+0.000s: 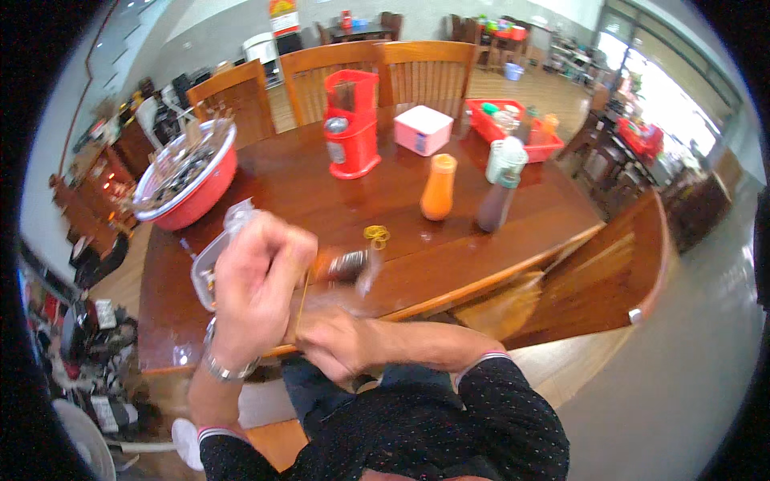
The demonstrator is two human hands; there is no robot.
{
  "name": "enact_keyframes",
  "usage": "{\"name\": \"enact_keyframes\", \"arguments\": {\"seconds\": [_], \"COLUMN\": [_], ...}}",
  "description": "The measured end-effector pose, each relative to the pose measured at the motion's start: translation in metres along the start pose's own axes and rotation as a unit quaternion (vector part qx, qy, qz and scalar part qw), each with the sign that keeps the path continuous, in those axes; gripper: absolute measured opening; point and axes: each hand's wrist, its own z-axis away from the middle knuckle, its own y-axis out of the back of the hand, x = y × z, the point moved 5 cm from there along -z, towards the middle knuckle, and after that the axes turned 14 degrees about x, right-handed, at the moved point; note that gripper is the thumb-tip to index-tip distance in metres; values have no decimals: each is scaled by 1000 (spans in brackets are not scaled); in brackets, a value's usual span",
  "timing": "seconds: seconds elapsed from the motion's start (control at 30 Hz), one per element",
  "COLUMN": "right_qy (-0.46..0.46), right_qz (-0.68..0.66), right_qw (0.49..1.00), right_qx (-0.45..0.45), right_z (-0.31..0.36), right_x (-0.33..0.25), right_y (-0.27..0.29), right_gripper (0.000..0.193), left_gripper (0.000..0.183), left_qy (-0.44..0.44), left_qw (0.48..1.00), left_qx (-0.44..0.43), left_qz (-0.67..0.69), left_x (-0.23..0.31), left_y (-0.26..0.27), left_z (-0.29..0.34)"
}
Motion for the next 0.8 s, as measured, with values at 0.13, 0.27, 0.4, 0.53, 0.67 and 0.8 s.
{"name": "enact_keyframes", "arguments": {"seconds": [0.13, 0.27, 0.4, 0.53, 0.67, 0.8], "right_qy": [-511, -314, -265, -239, -494, -676], "right_qz": [-183, -87, -88, -156, -252, -272], "right_qw": [839, 943, 959, 958, 826, 679], "right_qx": [25, 62, 54, 38, -107, -91], "right_z": [-7, -22, 26, 44, 59, 72], "right_x": [87, 26, 9, 85, 112, 91], "right_y": [45, 55, -10, 18, 22, 6], "right_gripper": [9, 17, 18, 11, 16, 22], "left_gripper": [8, 12, 15, 12, 7, 12], "left_qy": [-143, -143, 67, 47, -22, 5], "left_qw": [976, 970, 993, 990, 959, 960], "left_qx": [-102, 51, 81, -122, -201, -113], "left_qz": [-132, -192, 55, -49, -199, -257], "left_x": [17, -2, -20, -29, -62, -104], "left_y": [3, 15, 29, 34, 43, 56], "left_z": [18, 6, 27, 41, 55, 68]}}
